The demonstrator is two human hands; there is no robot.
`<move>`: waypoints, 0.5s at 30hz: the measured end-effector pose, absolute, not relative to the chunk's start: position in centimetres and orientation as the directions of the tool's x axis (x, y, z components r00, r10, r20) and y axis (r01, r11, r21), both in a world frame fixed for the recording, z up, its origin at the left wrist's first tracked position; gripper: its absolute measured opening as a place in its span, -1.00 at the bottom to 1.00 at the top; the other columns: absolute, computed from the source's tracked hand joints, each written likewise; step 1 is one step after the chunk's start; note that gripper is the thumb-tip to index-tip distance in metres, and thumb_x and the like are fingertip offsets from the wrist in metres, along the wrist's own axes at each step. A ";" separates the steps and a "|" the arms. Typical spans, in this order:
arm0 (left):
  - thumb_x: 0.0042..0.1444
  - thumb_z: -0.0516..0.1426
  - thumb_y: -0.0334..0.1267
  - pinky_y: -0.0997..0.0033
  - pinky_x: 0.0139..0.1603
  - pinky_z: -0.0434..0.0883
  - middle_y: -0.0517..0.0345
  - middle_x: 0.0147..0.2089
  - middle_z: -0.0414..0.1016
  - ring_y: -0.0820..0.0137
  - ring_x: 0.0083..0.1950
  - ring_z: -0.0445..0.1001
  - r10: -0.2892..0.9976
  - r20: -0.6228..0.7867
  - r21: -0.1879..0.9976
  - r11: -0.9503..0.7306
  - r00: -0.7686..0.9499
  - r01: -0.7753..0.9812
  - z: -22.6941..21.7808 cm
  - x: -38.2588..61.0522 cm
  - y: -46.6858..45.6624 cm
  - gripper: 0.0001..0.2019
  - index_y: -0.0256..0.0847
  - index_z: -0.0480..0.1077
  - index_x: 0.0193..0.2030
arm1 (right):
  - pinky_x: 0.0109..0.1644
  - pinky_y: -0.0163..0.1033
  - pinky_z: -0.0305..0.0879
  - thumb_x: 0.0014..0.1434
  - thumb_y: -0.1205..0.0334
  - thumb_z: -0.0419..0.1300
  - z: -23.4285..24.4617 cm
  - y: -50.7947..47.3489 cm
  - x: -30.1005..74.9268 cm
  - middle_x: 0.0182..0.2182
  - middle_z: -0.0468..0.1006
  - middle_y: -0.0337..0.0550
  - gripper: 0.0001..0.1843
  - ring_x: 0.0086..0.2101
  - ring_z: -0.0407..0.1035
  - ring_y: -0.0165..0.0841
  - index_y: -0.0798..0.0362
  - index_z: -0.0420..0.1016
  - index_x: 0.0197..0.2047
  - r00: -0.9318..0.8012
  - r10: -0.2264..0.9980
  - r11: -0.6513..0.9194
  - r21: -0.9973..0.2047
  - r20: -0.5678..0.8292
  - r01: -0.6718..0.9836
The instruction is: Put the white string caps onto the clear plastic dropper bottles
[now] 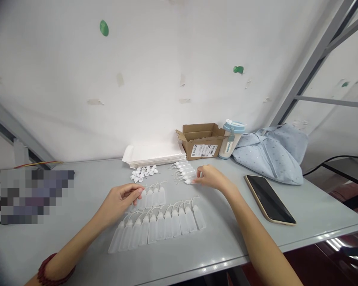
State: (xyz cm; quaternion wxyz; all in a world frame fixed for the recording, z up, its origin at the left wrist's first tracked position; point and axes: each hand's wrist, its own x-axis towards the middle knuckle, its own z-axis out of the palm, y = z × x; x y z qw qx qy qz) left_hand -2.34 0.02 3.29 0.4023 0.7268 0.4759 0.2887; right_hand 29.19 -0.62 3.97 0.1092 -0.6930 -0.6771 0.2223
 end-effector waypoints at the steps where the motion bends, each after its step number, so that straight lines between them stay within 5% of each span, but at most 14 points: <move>1: 0.09 0.03 -0.05 0.46 -0.45 0.32 0.15 -0.43 0.46 0.41 -0.47 0.40 0.924 0.038 0.855 -0.227 0.380 0.467 3.3 -2.4 0.1 -0.70 -0.21 0.45 -0.29 | -0.54 -0.33 0.09 -0.01 -0.07 0.18 3.9 -0.6 29.2 -0.56 0.50 -0.18 -0.67 -0.58 0.29 -0.39 0.06 0.36 -0.43 -0.015 0.989 -0.053 -0.441 -0.149 0.896; 9: 0.11 -0.01 -0.16 0.43 -0.36 0.35 0.14 -0.40 0.52 0.35 -0.36 0.45 0.913 0.202 0.706 -0.387 0.355 0.593 2.8 -2.2 1.1 -0.74 -0.20 0.46 -0.35 | -0.53 -0.34 0.09 -0.01 -0.05 0.18 4.0 -0.6 29.3 -0.56 0.52 -0.16 -0.68 -0.56 0.30 -0.38 0.06 0.33 -0.42 0.022 0.982 -0.102 -0.434 -0.186 0.895; 15: 0.16 -0.08 -0.28 0.39 -0.27 0.35 0.10 -0.28 0.52 0.32 -0.25 0.45 0.822 0.308 0.340 -0.566 0.480 0.751 3.3 -1.2 3.7 -0.73 -0.19 0.46 -0.27 | -0.53 -0.35 0.08 -0.01 0.00 0.18 3.8 -0.5 29.4 -0.54 0.52 -0.17 -0.71 -0.53 0.33 -0.37 0.05 0.31 -0.40 0.026 0.983 -0.105 -0.436 -0.182 0.894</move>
